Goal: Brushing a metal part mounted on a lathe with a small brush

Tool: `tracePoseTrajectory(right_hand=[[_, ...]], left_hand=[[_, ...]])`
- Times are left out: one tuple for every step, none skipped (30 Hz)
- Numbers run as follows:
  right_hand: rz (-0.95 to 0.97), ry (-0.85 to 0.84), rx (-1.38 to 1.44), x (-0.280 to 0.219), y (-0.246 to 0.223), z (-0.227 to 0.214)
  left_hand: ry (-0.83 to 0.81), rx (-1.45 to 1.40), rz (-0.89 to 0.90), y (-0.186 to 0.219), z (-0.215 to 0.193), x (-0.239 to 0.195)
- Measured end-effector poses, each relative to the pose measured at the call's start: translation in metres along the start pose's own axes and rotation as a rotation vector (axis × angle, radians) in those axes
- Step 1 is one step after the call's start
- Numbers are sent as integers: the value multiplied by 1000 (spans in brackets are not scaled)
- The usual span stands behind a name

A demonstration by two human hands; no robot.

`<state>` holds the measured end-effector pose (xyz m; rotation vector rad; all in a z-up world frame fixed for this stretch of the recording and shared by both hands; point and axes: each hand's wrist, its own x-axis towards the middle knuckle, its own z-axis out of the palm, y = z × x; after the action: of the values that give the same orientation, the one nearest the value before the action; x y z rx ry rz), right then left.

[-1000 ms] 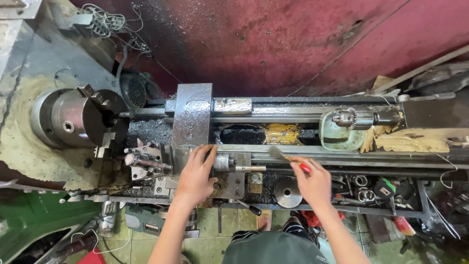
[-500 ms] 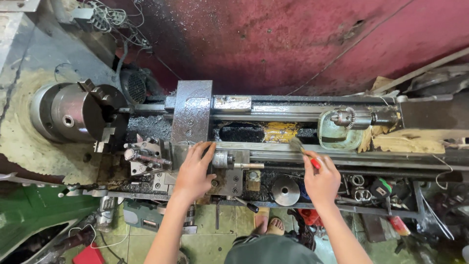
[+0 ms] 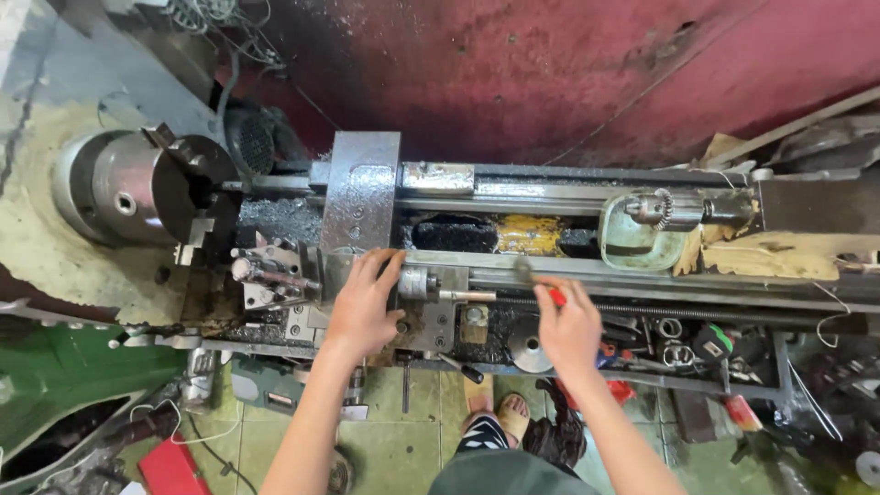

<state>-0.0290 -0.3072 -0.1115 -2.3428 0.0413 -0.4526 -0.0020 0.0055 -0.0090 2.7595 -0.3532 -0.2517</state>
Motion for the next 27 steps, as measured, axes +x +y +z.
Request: tracePoseTrajectory(right_hand=[[2, 7, -1, 5, -8, 1], [13, -6, 69, 11, -16, 2], [26, -22, 142, 15, -24, 3], [29, -19, 142, 20, -33, -2], [174, -75, 235, 25, -43, -7], [320, -130, 329, 31, -52, -12], [326, -120, 329, 30, -52, -7], [370, -175, 389, 30, -51, -2], [408, -230, 451, 33, -51, 5], [409, -220, 454, 38, -51, 11], [409, -290, 447, 40, -51, 15], [408, -361, 439, 41, -50, 21], [419, -360, 440, 39, -53, 12], [364, -348, 337, 38, -56, 4], [297, -338, 237, 40, -58, -4], [297, -339, 239, 42, -45, -6], [238, -279, 183, 36, -33, -10], [178, -220, 128, 31, -20, -15], [175, -213, 128, 30, -9, -21], [159, -176, 52, 29, 2, -29], [144, -145, -23, 26, 13, -37], [142, -145, -24, 30, 11, -41], [128, -125, -17, 30, 9, -47], [114, -106, -10, 32, 7, -53], [109, -95, -12, 34, 2, -48], [111, -109, 48, 36, -3, -43], [126, -136, 107, 29, -9, -41]], left_hand=[[1, 2, 7, -1, 1, 1], [0, 3, 0, -2, 2, 1], [-4, 3, -10, -3, 3, 1], [-6, 5, -6, -3, 3, 1], [-6, 0, -6, -2, 3, 1], [-7, -6, -6, -1, 2, 1], [-10, -3, 5, 3, -2, 0], [-11, -2, 3, 6, -6, -1], [-6, 1, -1, 9, -11, 0], [-5, 6, 9, 8, -11, 3], [-5, 3, 8, 7, -8, 1], [-6, 1, 7, 6, -5, 0], [-16, 1, 9, 7, -6, -1], [-20, -5, 10, 7, -6, -3], [-14, -9, 7, 8, -7, -3], [-14, -8, 6, 7, -9, 2], [-18, -26, 6, 8, -9, 0], [-22, -45, 6, 9, -10, -1], [-16, -43, 11, 6, -6, 0], [-19, -29, 15, 4, -3, 1], [-26, -17, 13, 3, 1, -2], [-23, -18, 12, 4, -1, 0], [-19, -31, 5, 5, -3, 0], [-15, -44, -3, 8, -4, 0], [-7, -44, 5, 5, -4, 2], [-6, -43, 13, 2, -2, 4], [-23, -46, 13, 0, 1, -3]])
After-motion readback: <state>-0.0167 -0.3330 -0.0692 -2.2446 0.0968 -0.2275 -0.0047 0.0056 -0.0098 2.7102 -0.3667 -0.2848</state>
